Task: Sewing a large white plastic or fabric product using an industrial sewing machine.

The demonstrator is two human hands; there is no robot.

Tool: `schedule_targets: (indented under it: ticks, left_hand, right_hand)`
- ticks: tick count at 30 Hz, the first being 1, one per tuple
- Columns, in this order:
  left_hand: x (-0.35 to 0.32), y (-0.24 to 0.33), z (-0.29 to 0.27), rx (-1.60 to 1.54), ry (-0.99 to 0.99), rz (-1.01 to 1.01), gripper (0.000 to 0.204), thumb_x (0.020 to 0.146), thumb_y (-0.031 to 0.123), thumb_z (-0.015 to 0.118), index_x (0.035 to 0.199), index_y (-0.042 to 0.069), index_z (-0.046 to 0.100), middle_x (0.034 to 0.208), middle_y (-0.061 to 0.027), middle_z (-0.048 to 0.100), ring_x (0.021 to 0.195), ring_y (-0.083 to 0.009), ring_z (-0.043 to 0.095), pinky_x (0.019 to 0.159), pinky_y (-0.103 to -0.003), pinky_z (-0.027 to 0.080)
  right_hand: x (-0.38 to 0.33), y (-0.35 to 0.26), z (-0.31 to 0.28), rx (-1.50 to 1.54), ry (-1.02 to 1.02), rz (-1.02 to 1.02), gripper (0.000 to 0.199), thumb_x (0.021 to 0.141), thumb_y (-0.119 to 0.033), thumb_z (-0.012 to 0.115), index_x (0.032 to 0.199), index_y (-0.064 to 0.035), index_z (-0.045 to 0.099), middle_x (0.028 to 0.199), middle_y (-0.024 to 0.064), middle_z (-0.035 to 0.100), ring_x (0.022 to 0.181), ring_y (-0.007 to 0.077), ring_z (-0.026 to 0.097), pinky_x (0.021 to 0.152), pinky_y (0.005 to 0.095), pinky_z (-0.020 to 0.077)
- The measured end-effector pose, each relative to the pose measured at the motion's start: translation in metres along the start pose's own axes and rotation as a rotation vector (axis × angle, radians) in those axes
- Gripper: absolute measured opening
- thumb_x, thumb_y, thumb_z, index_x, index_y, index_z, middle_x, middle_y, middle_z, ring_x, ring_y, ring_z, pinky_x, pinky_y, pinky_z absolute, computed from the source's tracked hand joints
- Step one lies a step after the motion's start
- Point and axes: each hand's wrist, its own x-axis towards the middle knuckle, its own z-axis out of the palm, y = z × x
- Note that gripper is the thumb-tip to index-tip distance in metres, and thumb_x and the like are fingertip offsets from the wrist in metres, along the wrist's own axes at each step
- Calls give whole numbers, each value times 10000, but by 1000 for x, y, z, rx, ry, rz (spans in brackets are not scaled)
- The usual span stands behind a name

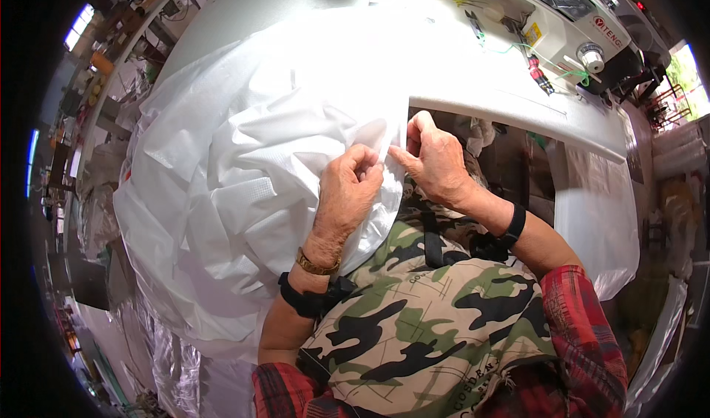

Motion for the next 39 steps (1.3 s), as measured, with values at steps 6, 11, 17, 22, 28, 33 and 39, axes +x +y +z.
schedule_targets:
  ticks: [6,11,17,22,28,33,39]
  left_hand:
    - [1,0,1,17,-16,19,117,856,86,627,875,-29,608,686,-31,572,625,-78,499,583,-260,446]
    - [0,2,1,37,-9,27,101,856,73,620,869,-26,606,665,-30,563,599,-84,488,570,-261,441]
    - [-1,5,2,91,40,96,86,853,59,610,877,-23,612,649,-49,562,570,-102,490,553,-277,435]
    - [-1,19,0,112,128,232,92,846,45,601,902,-22,630,663,-88,582,550,-151,517,550,-298,441]
    - [1,42,5,230,65,457,92,828,25,603,898,-21,640,750,-166,630,630,-273,623,599,-348,484]
    - [1,37,-1,265,-65,263,98,840,33,598,910,-18,643,786,-178,646,678,-263,647,630,-346,495]
    - [3,23,-2,-8,-122,56,156,942,132,597,870,-5,613,668,-9,575,585,-91,519,537,-258,415]
  right_hand:
    - [8,2,4,-53,41,27,340,840,-197,703,1004,-2,478,668,124,626,649,321,664,612,417,521]
    - [4,13,5,-46,45,28,287,843,-191,677,963,10,510,666,155,625,661,340,668,639,435,522]
    - [-6,22,7,179,-46,58,217,897,-172,593,818,30,578,642,127,589,632,220,611,608,375,488]
    - [-19,6,-5,554,-179,107,255,975,-156,546,809,36,574,701,10,583,648,56,493,591,259,449]
    - [-27,-20,-31,372,-123,-107,256,962,-150,562,796,34,500,658,36,491,635,70,448,542,277,408]
    - [-37,-24,-31,263,-76,-207,241,942,-206,580,870,21,543,706,211,594,612,368,604,570,410,481]
    - [-36,-25,-21,41,5,-408,134,845,-104,644,850,-30,533,730,146,574,650,338,593,608,410,479]
